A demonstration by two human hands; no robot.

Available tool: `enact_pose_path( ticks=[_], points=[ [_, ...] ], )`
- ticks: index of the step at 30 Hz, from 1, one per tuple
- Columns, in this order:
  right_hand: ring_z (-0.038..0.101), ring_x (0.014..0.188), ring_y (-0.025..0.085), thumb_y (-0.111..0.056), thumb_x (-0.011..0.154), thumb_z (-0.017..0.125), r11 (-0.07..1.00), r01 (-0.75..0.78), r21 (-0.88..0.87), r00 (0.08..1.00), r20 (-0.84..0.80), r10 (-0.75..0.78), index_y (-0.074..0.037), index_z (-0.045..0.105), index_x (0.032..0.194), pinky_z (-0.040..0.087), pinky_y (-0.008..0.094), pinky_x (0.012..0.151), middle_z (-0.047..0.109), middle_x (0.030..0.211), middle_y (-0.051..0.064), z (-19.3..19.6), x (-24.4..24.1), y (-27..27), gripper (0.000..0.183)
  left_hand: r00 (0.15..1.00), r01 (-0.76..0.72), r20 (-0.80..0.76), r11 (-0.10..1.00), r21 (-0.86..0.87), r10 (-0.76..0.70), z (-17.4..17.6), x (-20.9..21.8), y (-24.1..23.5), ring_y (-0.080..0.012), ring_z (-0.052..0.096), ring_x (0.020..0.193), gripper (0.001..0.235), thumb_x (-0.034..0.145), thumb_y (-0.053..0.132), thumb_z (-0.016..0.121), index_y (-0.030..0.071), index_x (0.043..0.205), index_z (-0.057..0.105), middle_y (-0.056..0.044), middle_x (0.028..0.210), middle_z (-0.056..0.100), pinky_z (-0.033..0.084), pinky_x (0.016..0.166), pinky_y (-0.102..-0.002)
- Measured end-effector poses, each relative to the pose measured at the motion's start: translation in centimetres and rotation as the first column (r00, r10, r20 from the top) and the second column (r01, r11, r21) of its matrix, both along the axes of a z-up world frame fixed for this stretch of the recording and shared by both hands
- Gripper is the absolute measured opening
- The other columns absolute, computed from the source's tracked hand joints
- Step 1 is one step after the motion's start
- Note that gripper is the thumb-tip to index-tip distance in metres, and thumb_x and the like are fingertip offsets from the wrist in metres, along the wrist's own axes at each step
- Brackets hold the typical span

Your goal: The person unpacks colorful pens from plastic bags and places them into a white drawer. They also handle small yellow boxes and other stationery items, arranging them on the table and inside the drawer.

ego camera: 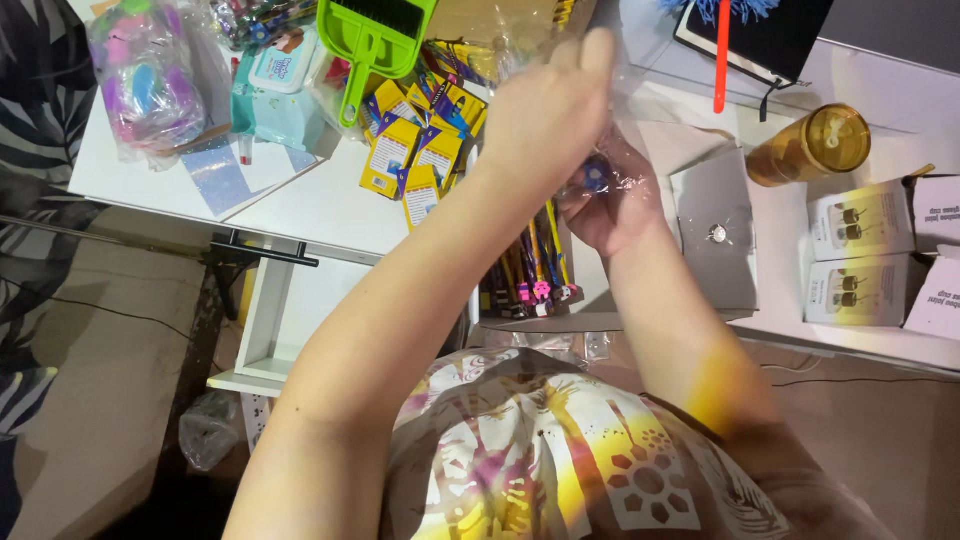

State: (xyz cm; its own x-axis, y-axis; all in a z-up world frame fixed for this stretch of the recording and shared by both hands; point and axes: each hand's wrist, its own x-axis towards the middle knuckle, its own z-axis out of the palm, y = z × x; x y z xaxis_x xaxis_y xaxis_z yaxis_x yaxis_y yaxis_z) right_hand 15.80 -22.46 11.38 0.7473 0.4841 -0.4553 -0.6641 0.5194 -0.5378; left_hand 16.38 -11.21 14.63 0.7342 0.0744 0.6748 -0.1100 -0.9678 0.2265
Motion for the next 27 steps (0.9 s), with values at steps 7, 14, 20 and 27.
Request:
enact_pose_path(
  ticks=[7, 14, 20, 27],
  points=[
    [0.042, 0.044, 0.014, 0.001, 0.077, 0.061, 0.976, 0.207, -0.07, 0.83, 0.54, -0.137, -0.015, 0.045, 0.079, 0.025, 0.022, 0.037, 0.05, 0.067, 0.002, -0.4, -1.3, 0.9, 0.022, 0.899, 0.026, -0.299, 0.719, -0.694, -0.321, 0.1, -0.4, 1.3, -0.0437, 0.056, 0.061, 0.015, 0.076, 0.011, 0.05, 0.012, 0.087, 0.041, -0.017, 0.068, 0.062, 0.039, 0.055, -0.049],
    [0.054, 0.079, 0.022, -0.009, 0.082, 0.066, 0.561, 0.799, -0.219, 0.087, 0.964, 0.252, -0.005, 0.055, 0.091, 0.044, 0.03, 0.073, 0.056, 0.087, 0.011, -0.3, -1.0, 0.3, 0.015, 0.804, 0.005, -0.34, 0.578, -0.816, -0.488, 0.6, -1.8, 2.9, -0.0157, 0.061, 0.055, 0.016, 0.085, 0.027, 0.052, 0.014, 0.091, 0.059, 0.0, 0.064, 0.063, 0.046, 0.055, -0.031],
    [0.058, 0.087, 0.028, -0.003, 0.073, 0.067, 0.562, 0.738, -0.375, -0.038, 0.808, 0.588, -0.004, 0.06, 0.105, 0.046, 0.037, 0.079, 0.061, 0.096, 0.012, 1.0, -0.8, 0.7, 0.033, 0.792, -0.137, -0.301, 0.326, -0.935, -0.532, 0.5, -3.0, 4.1, -0.0134, 0.05, 0.049, 0.021, 0.088, 0.024, 0.053, 0.012, 0.07, 0.05, -0.001, 0.055, 0.053, 0.043, 0.052, -0.028],
    [0.056, 0.074, 0.015, -0.001, 0.072, 0.075, 0.582, 0.376, -0.721, 0.13, 0.663, 0.738, -0.012, 0.056, 0.097, 0.042, 0.025, 0.065, 0.06, 0.082, 0.002, 3.4, 0.6, 1.3, 0.033, 0.822, -0.182, 0.034, -0.319, -0.93, -0.569, -1.3, -4.0, 5.5, -0.0141, 0.056, 0.052, 0.025, 0.089, 0.028, 0.051, 0.01, 0.072, 0.058, -0.001, 0.061, 0.059, 0.047, 0.05, -0.029]
  ],
)
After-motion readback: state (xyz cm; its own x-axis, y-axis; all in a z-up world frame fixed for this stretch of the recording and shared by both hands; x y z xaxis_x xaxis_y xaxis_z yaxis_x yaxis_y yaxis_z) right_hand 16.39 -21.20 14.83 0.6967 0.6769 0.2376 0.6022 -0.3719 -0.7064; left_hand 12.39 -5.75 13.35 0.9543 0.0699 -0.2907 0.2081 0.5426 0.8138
